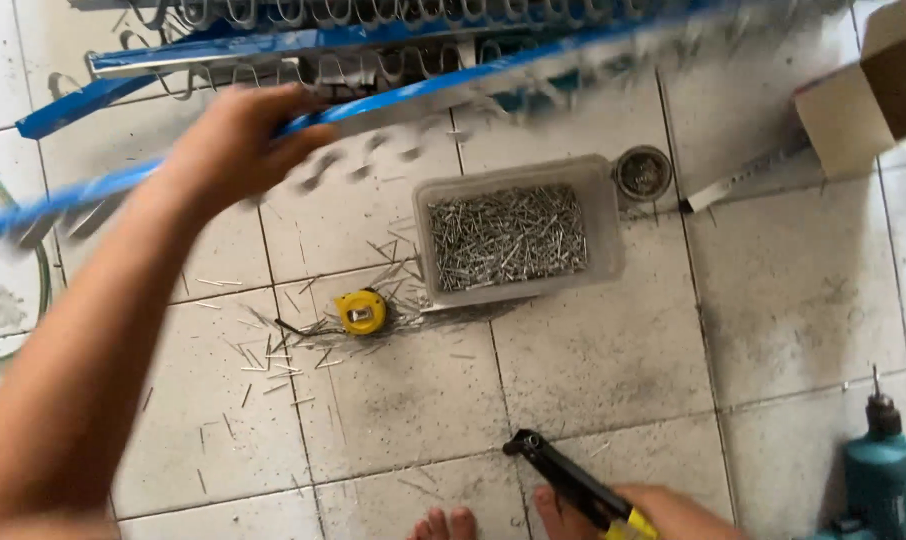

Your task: The person sits on a tiled floor and uses a handheld rivet gun to attach metal fasteners to a long, perforated metal strip. They repeatedly pick fasteners from a nearby container, insert them into the tool, and fire the tool to secure the fasteners along the strip.

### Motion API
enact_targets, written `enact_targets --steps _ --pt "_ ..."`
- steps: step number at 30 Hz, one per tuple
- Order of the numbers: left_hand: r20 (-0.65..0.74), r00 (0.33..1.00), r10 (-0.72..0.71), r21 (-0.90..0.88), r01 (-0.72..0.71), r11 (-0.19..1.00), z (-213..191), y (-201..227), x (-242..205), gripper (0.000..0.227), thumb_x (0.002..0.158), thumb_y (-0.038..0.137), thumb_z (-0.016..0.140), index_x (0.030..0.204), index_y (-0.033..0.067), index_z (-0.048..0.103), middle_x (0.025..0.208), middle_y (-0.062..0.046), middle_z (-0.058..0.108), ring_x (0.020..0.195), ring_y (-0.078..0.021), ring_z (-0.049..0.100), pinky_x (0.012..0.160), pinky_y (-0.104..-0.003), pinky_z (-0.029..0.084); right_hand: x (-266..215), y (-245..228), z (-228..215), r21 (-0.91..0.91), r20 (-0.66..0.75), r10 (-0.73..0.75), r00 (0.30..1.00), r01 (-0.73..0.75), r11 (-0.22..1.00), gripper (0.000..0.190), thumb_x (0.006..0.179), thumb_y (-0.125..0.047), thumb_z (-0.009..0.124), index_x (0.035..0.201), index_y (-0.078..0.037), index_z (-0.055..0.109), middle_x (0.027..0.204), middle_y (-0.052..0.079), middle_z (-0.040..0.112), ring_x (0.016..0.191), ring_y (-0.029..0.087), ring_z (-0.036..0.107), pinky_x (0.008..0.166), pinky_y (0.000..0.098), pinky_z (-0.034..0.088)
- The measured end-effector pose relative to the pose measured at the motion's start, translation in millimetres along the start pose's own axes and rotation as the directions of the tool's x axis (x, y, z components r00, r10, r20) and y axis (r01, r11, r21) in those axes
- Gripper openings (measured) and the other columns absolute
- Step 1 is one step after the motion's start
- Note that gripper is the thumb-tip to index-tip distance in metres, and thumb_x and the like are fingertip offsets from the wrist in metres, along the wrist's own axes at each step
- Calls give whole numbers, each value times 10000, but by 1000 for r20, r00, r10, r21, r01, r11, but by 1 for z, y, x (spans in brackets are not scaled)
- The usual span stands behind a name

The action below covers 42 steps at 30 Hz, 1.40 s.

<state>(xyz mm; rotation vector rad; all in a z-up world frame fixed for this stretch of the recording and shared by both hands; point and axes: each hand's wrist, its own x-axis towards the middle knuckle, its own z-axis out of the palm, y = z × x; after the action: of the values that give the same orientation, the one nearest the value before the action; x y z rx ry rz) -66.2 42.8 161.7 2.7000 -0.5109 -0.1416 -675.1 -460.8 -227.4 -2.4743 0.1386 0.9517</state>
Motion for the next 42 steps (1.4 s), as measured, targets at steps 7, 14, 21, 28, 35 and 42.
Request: enact_targets --steps 7,14,21,28,35,42 --pt "311 851 -424 -369 519 771 47 2 -238 193 856 157 695 1025 107 774 561 -12 638 413 -146 480 387 -297 389 87 -133 -265 -128 252 -67 966 101 987 472 798 -427 479 1169 -220 686 1154 8 738 1029 271 688 913 393 544" --pt "513 822 -247 -332 455 827 152 13 -328 272 908 367 685 937 101 732 999 -29 597 777 -193 594 710 -318 528 33 -169 -373 -30 562 -159 812 212 977 605 642 -12 551 1137 -275 778 1115 -110 791 1006 121 755 888 253 589" --pt "523 755 -395 -12 471 882 139 0 -298 302 861 359 746 1118 209 695 876 -35 751 727 -196 696 666 -360 561 21 -202 -375 -17 559 -204 804 258 966 635 675 -13 532 1206 -290 746 1121 -107 772 937 144 743 820 296 591" --pt "357 825 -438 209 386 899 129 -15 -297 159 837 357 774 900 213 746 925 18 673 860 -209 642 737 -371 533 23 -222 -382 -36 590 -189 785 259 965 552 706 -29 571 1163 -276 757 1113 -113 753 879 121 723 763 284 579" --pt "128 989 -76 91 64 994 147 72 -289 924 617 610 890 1296 50 611 1248 -132 659 1129 -305 619 1021 -445 467 32 -227 -387 83 554 -315 770 325 942 563 666 -21 564 1132 -265 766 1124 -134 774 929 102 739 771 276 588" --pt "-46 982 -180 237 186 954 161 35 -340 323 830 160 756 1145 215 713 1082 53 708 965 -170 643 861 -344 485 41 -260 -404 138 528 -419 738 413 900 533 633 6 575 1087 -193 770 1096 -82 757 859 140 712 702 280 562"
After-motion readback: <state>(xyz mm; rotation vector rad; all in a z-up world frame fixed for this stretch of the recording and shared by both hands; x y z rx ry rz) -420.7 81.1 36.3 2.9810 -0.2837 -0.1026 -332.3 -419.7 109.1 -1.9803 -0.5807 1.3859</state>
